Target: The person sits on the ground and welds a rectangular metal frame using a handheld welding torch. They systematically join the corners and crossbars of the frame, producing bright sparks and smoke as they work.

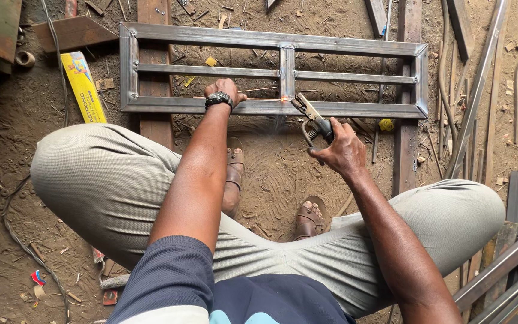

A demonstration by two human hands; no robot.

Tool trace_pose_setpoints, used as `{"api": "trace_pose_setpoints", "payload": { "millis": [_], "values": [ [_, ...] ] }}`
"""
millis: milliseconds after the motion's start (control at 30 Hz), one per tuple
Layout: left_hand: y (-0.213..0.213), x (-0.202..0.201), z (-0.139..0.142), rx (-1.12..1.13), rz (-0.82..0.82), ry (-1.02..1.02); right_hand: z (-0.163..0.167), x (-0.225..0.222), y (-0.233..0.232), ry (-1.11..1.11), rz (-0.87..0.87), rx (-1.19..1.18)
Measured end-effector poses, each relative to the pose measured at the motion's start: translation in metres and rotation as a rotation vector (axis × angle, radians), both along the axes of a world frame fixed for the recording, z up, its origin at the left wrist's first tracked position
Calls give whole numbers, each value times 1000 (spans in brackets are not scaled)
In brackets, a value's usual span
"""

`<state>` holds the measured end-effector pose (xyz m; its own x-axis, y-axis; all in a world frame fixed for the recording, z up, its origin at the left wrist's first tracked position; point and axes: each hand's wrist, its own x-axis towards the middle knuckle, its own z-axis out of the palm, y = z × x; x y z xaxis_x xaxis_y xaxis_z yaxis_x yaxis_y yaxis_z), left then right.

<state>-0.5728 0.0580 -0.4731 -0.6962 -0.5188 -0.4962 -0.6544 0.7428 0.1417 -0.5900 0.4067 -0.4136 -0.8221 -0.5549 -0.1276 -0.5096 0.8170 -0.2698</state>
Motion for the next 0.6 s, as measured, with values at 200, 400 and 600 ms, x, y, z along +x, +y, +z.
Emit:
{"api": "trace_pose_setpoints", "payload": {
  "millis": [200, 400, 600],
  "values": [
    [-6, 1, -4, 34, -21, 73, 7, 2, -3, 18, 4, 5],
    [-2, -1, -3, 43, 17, 33, 6, 3, -4, 29, 21, -17],
    [-2, 0, -2, 35, 5, 22, 4, 3, -4, -5, 3, 12]
  ]
}}
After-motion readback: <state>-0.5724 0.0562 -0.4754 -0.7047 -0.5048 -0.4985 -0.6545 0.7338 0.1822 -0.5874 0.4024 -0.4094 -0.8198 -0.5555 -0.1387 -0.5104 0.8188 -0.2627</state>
